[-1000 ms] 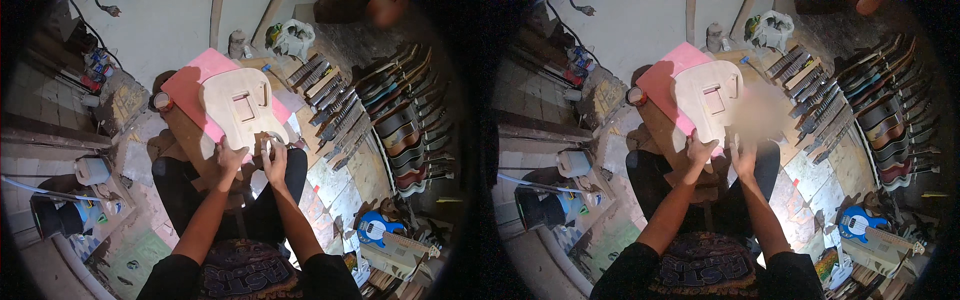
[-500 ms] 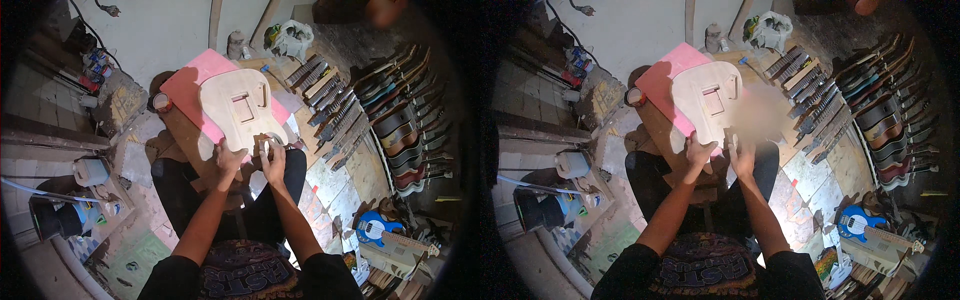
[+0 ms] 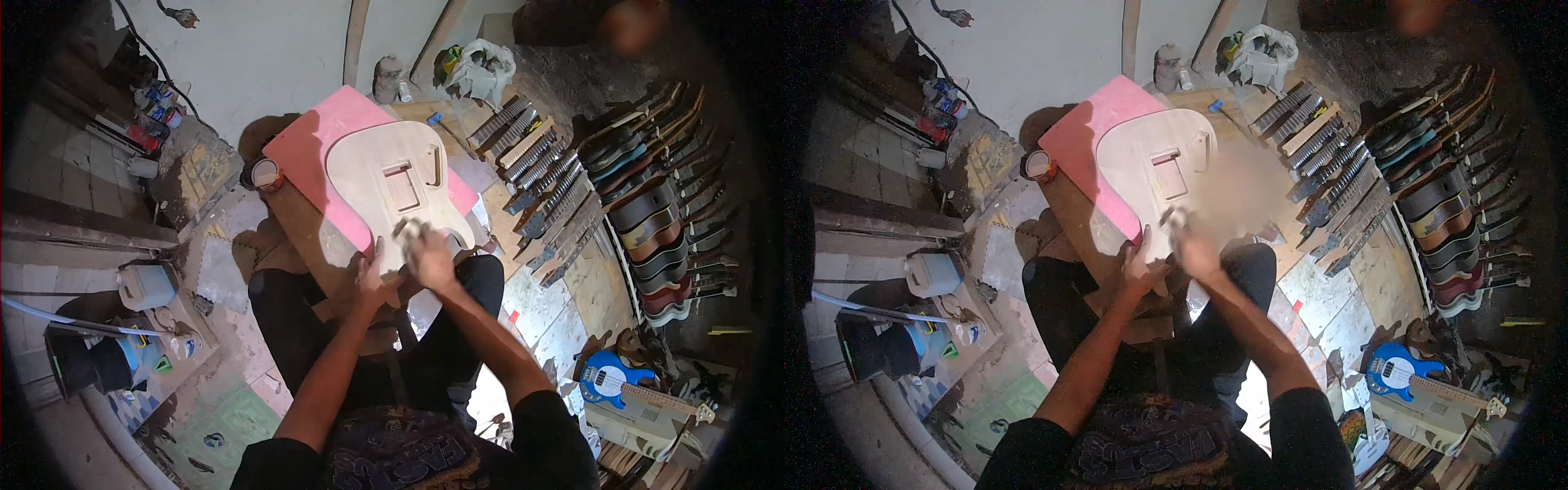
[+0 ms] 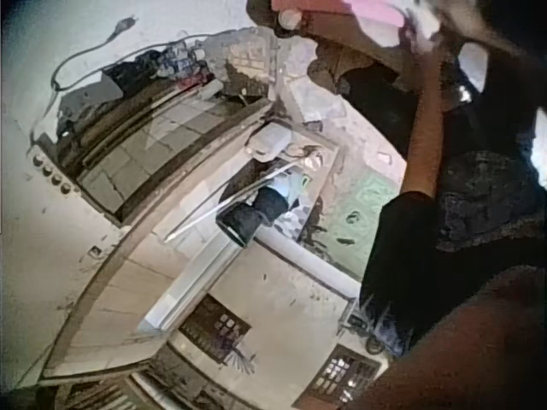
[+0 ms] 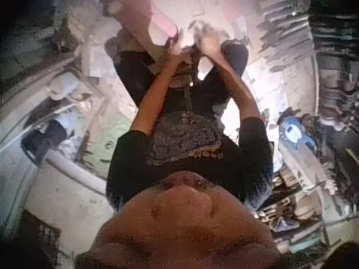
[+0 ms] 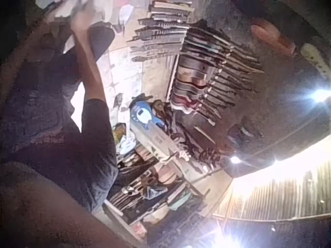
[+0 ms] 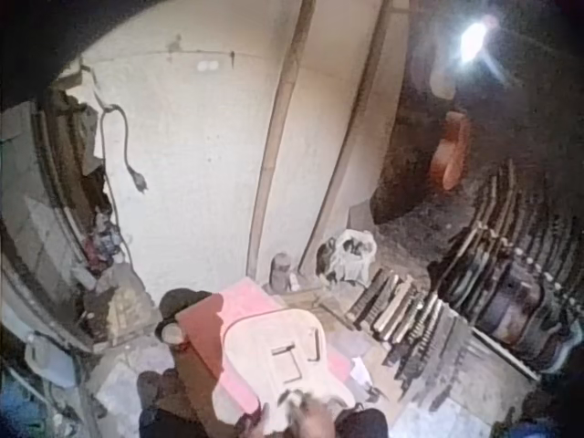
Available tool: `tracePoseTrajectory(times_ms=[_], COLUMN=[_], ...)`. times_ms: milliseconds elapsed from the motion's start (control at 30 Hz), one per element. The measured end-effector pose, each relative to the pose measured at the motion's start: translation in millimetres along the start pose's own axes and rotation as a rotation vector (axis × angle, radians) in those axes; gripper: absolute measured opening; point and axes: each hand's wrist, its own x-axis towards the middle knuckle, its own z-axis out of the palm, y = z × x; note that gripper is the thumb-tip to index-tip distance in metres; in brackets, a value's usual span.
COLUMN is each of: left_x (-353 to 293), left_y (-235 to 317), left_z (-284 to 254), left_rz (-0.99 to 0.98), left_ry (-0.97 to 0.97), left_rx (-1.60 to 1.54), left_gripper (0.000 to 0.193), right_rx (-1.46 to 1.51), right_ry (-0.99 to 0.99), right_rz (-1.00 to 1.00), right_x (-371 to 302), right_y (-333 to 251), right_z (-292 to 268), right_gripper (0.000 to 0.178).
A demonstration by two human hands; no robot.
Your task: The person sands the surface and edges of a wooden electric guitar body using a sanding block, frequently turning the body over to reach different sides.
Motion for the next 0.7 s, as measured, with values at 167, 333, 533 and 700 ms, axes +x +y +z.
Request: tracePoseTrajectory(times_ms=[167,333,533,700], left_x=[6,15,6,9], left_y=[-23,-54,5,-23], left_z=[17,30,-3,13], left_rz=[0.031,0.149,0.129,0.097], left_ry=[0.048,0.077,0.028,0.014], left_rx=[0.115,0.099,0.17,0.166], left_gripper=[0.108,0.098,0.105,0.098], right_rx=[-0.049,-0.139,0.0,-0.037], right_ry=[0.076,0.177,0.118,-0.017], right_rz=[0.372,0.097,0.529,0.295], right_x=[48,14,30,25], right_y=[11,15,34,14], right_z=[-29,33,2,-1], right_gripper=[0.031,0.042,0.042,0.043])
